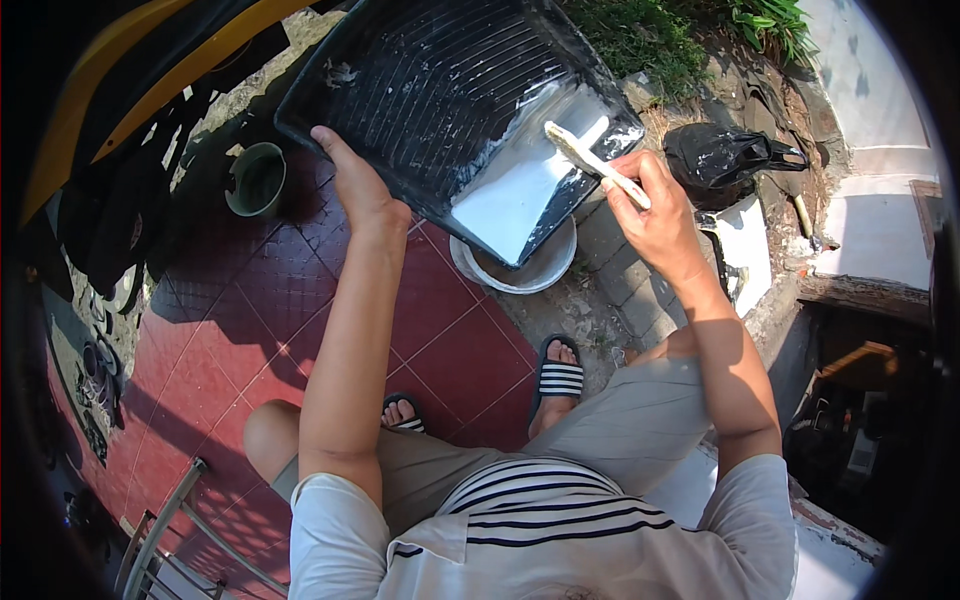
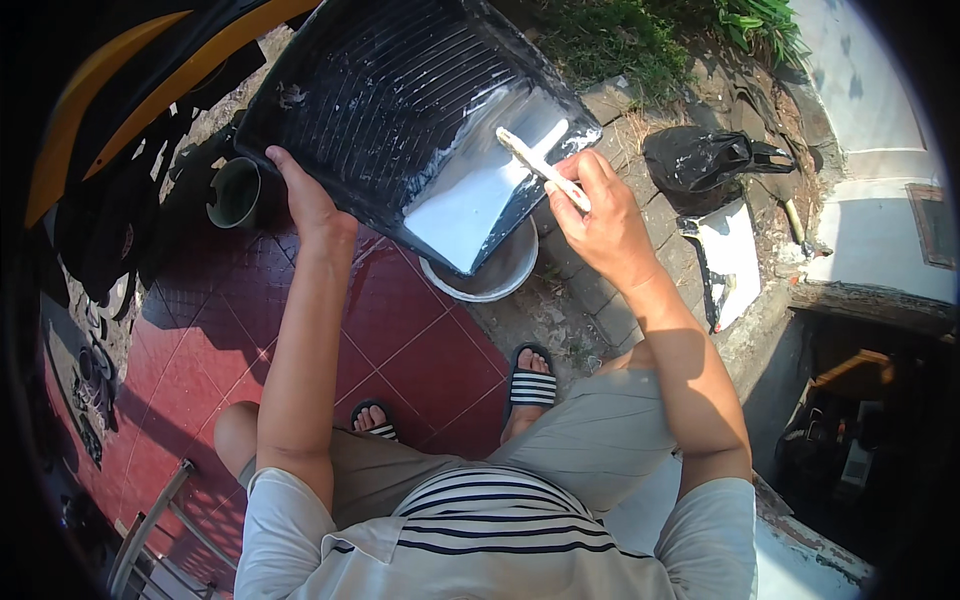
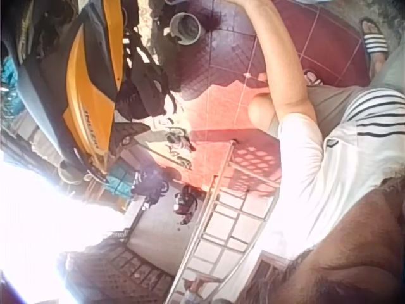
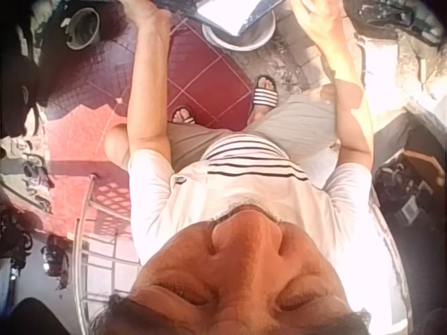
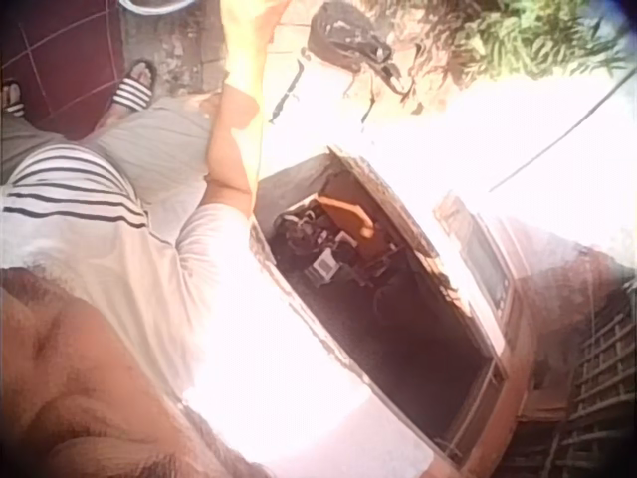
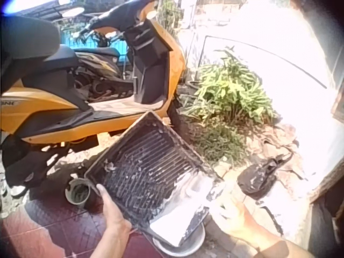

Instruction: The person scrapes paint from a paint tray into a bucket using a paintbrush, places the brush into the bucket, and pours water from a container onto the paint tray.

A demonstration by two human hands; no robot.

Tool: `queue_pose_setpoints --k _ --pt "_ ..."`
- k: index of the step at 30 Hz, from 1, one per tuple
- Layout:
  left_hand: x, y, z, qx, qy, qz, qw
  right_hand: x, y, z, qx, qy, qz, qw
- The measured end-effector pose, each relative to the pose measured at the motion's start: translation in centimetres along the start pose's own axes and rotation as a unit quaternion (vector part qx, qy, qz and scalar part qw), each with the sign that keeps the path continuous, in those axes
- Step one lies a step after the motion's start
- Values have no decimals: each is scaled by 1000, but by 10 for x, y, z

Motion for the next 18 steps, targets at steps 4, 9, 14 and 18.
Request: queue_pose_setpoints --k 4,9,14,18 --pt "-2 5 3 -1 10 -5 1000 11 7 -3 -50 72 36 996" --pt "-1 3 2 -4 1 5 1000 -7 4 3 -36 86 63 994" --pt "2 5 1 0 20 -7 1000 -14 -2 6 -37 80 51 995" --pt "-1 5 3 -7 9 6 1000 7 9 4 -76 150 60 984"
Point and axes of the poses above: each hand's wrist, its own z-axis towards the middle knuckle, its own x-axis out of the palm, y = z × x, the point moved 1 cm from there along z, towards the middle knuckle, and after that the axes turned 7 degrees about y, right-handed, at the moved point
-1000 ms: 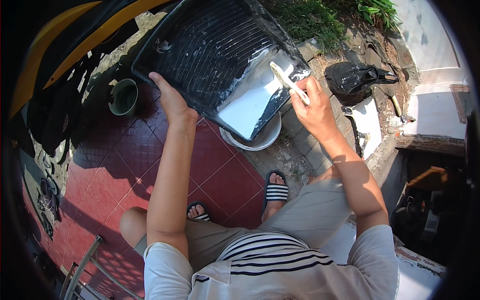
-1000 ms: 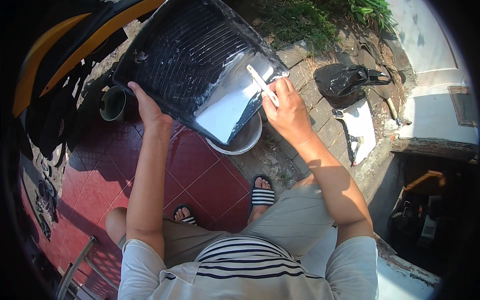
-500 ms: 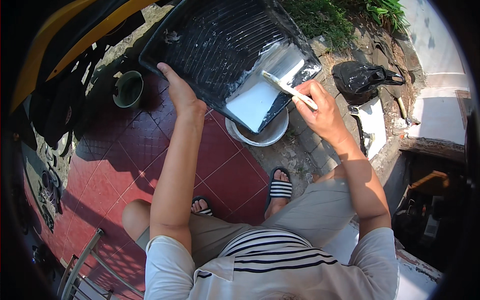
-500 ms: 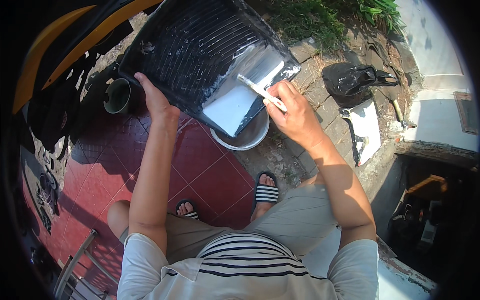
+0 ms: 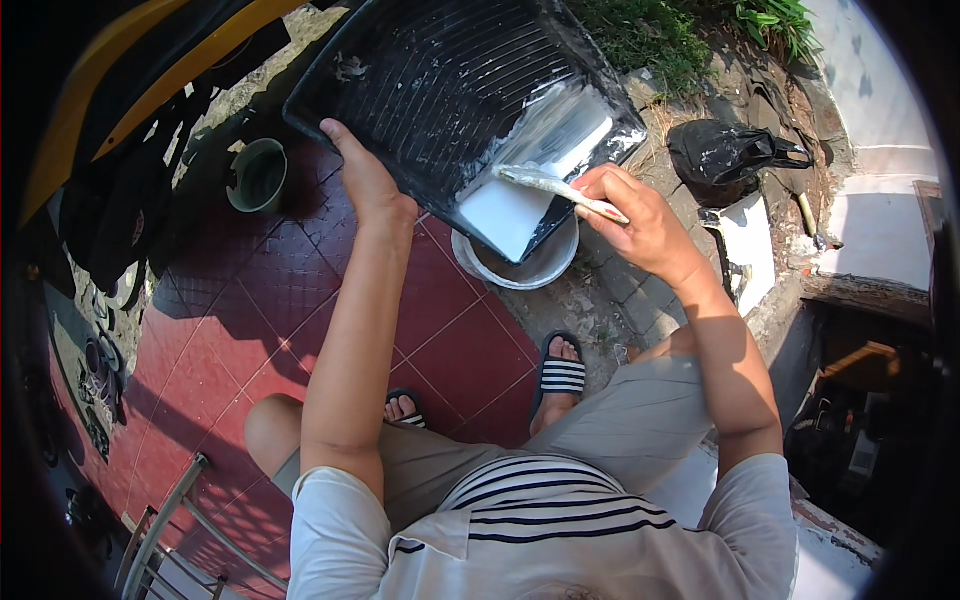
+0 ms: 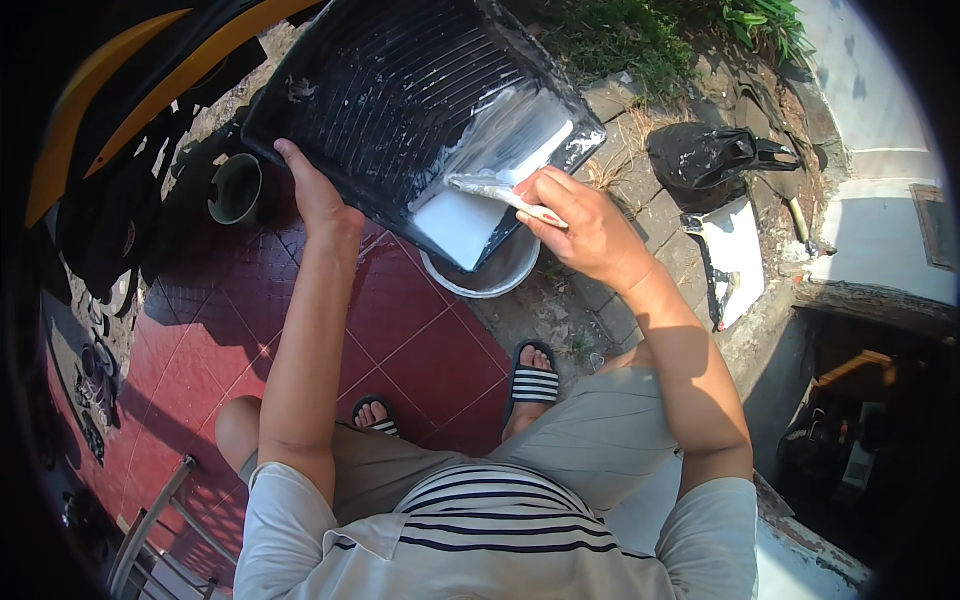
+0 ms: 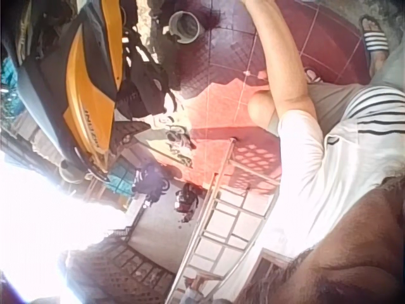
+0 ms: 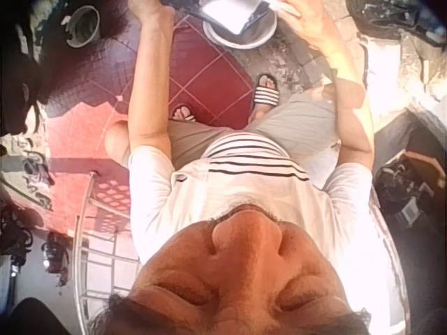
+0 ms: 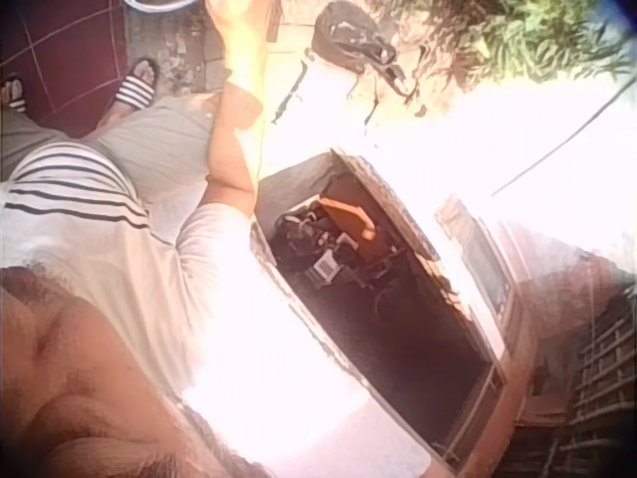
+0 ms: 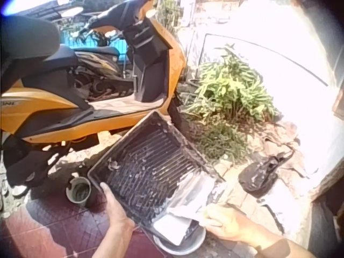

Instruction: The person scrapes paint from a paint tray into a bucket using a paintbrush, places the brush into the bucket, and pours water from a container onto the paint tray.

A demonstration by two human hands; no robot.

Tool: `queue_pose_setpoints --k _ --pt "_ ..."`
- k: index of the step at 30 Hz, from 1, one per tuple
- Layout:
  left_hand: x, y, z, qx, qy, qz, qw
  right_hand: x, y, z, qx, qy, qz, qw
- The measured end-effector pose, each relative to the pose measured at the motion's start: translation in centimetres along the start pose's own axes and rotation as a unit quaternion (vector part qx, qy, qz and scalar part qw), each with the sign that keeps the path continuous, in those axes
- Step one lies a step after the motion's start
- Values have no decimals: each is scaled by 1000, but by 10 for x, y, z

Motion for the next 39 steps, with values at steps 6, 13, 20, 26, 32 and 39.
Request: queue_pose_setpoints --k 6,13,20,26,32,39 --pt "5 0 -3 -9 -11 9 1000 -35 -11 -8 29 -65 15 997" --pt "6 -4 -3 2 20 -4 1000 -11 -1 -1 17 2 21 1000" --pt "15 -9 -9 -18 19 -24 999 -57 -25 -17 69 -133 -10 989" --pt "13 -10 -9 -7 35 -32 999 -40 -33 -11 30 -124 -13 992" --pt "8 -11 -8 -7 21 -14 1000 -27 -10 -4 13 -75 21 997" --pt "11 -14 -10 -8 27 -9 1000 -59 -27 -14 62 -161 -58 983"
Point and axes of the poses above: each hand's wrist, its own z-axis towards the middle knuckle, its own x-axis out of the palm, y = z × x, the point moved 1 cm from there along z, towards the middle knuckle, and after that the axes turned 7 degrees about y, right-handed, at the moved point
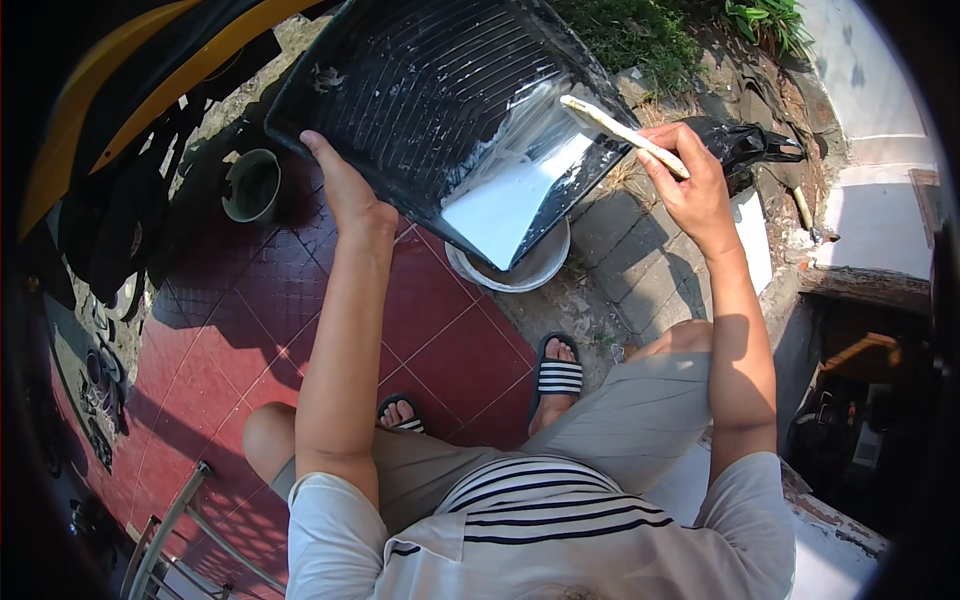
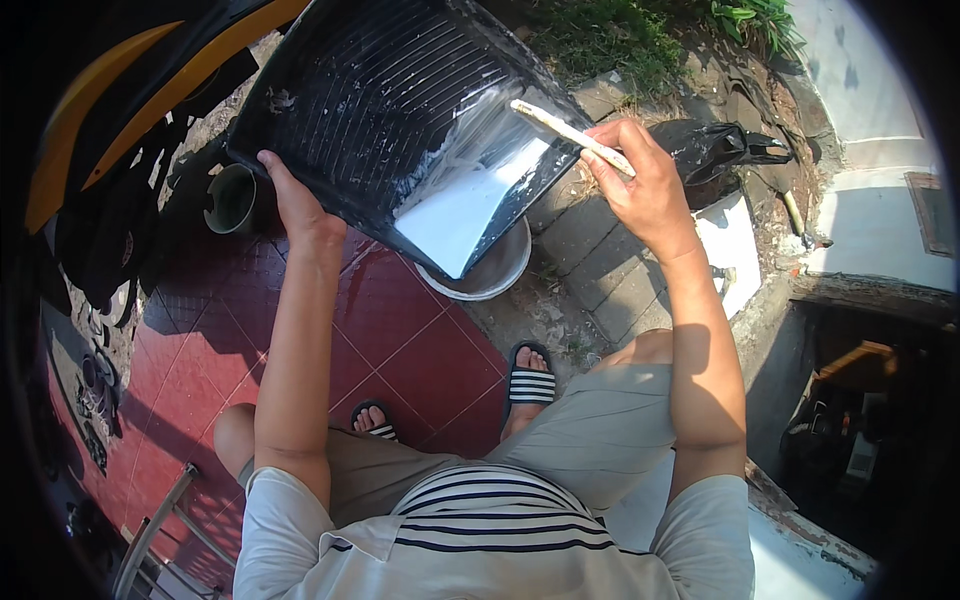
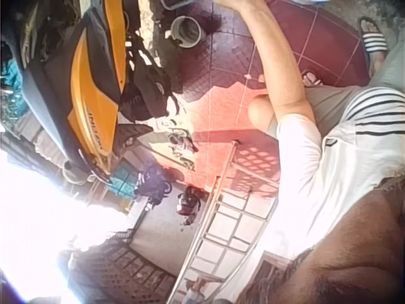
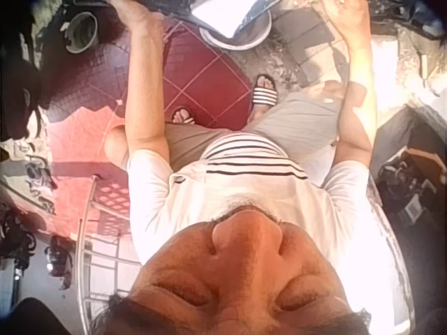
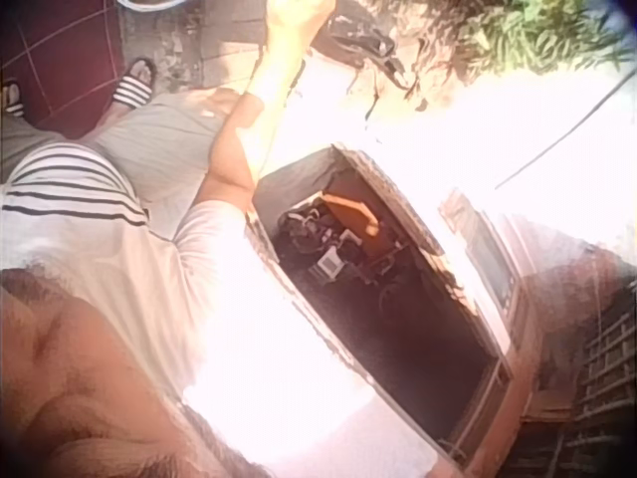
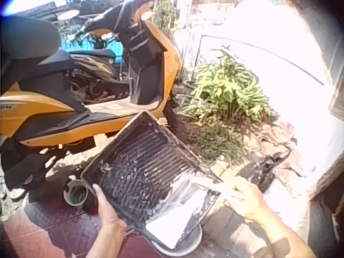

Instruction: The person scrapes paint from a paint tray into a bucket using a paintbrush, places the brush into the bucket, and pours water from a container onto the paint tray.

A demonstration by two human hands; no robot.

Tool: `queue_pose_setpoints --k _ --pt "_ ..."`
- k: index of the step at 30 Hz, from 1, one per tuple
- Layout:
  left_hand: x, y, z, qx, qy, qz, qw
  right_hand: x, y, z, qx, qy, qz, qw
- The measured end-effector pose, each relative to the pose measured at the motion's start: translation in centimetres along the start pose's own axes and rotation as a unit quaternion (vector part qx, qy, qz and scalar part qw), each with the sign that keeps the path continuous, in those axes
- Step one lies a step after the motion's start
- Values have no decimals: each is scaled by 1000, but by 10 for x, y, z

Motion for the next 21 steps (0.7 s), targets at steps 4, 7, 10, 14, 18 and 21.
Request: queue_pose_setpoints --k 4,7,10,14,18,21 --pt "0 2 0 16 8 -1 1000 27 12 -8 -12 83 37 996" --pt "-2 0 3 26 9 3 1000 30 21 -8 -34 74 46 996" --pt "-7 4 6 35 4 12 999 15 13 -5 -17 0 -15 1000" --pt "-4 2 4 25 9 2 1000 8 2 4 0 -39 -72 997" --pt "0 3 2 29 13 1 999 23 -1 1 15 -1 -30 999" --pt "-2 3 2 13 -2 -8 1000 30 4 0 25 28 12 999"
Point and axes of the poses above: each hand's wrist, its own z-axis towards the middle knuckle, its own x-axis out of the palm, y = z × x, the point moved 1 cm from there along z, towards the middle knuckle, and after that the axes turned 7 degrees about y, right-handed, at the moved point
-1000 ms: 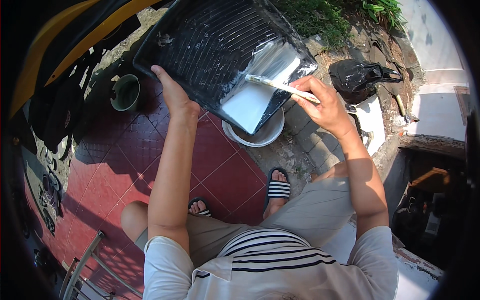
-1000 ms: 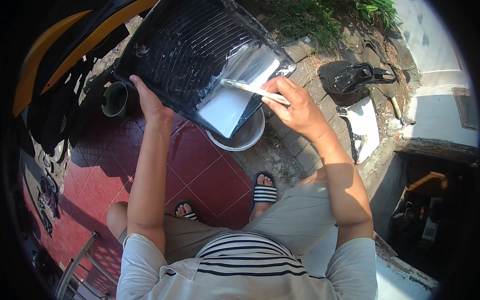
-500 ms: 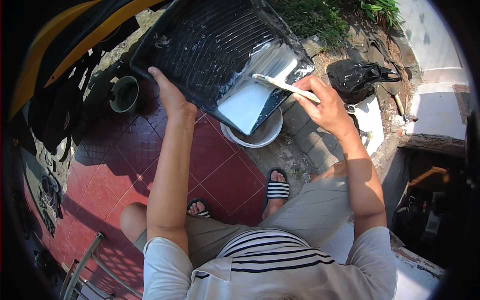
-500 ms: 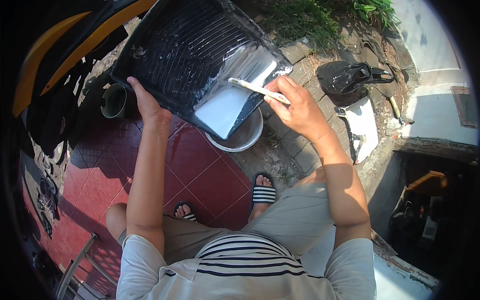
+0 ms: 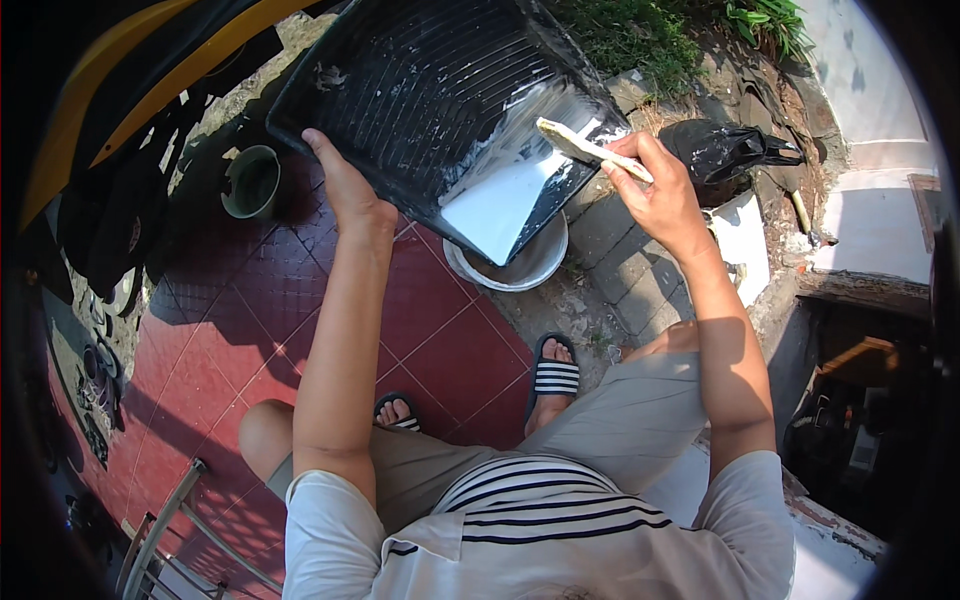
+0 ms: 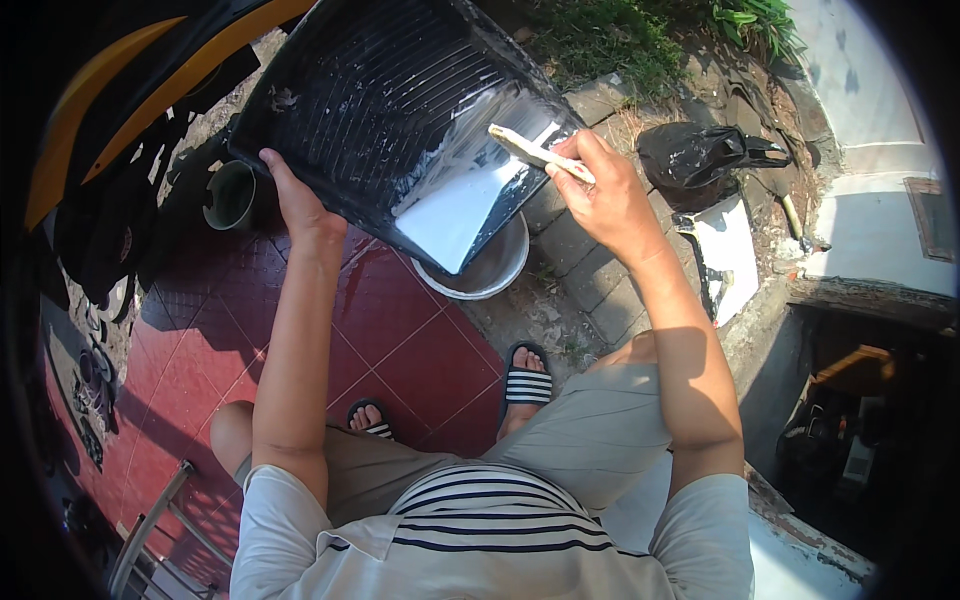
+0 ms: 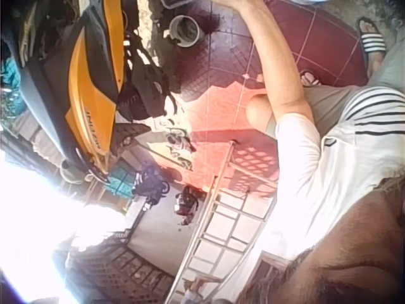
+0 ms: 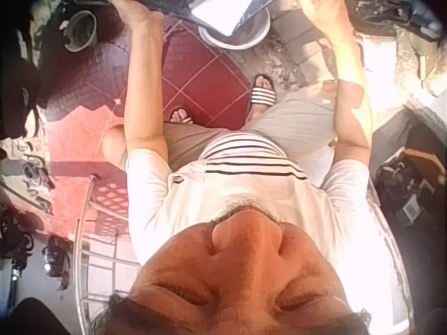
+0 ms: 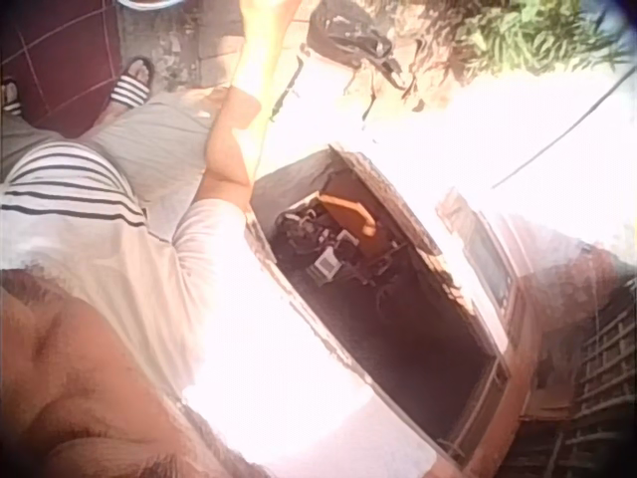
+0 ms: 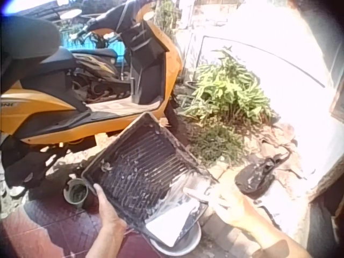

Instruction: The person scrapes paint from a paint tray into a bucket using a paintbrush, places the brush into the bucket, and pours water from a container onto the paint tray.

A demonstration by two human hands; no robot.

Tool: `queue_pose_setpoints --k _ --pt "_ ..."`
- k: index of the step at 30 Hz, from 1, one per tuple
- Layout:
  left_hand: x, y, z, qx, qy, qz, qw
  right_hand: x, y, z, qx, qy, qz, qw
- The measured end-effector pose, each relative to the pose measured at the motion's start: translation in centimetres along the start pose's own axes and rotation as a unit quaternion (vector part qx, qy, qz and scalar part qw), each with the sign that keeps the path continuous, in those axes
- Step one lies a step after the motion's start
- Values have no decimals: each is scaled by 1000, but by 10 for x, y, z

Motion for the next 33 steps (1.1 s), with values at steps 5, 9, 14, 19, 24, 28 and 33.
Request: queue_pose_setpoints --k 5,9,14,19,24,28,33 --pt "-6 4 5 -1 -1 -10 1000 8 5 1 -43 61 32 997" --pt "-5 7 6 12 6 -10 1000 4 13 1 -36 104 72 991" --pt "-1 9 3 20 25 -20 999 -12 9 -1 -33 60 72 995" --pt "4 14 4 37 33 -18 999 -9 5 2 -33 64 70 995" --pt "4 24 8 47 47 -16 998 -4 1 3 -37 77 69 994" --pt "3 29 11 53 60 -44 996 2 1 3 -28 87 77 993" --pt "7 30 8 49 62 -48 996 9 3 4 -59 116 74 989"
Point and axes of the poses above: each hand's wrist, its own z-axis towards the middle knuckle, its own x-axis out of the palm, y = z × x, the point moved 1 cm from there along z, towards the middle knuckle, and after that the axes turned 7 degrees about y, right-handed, at the moved point
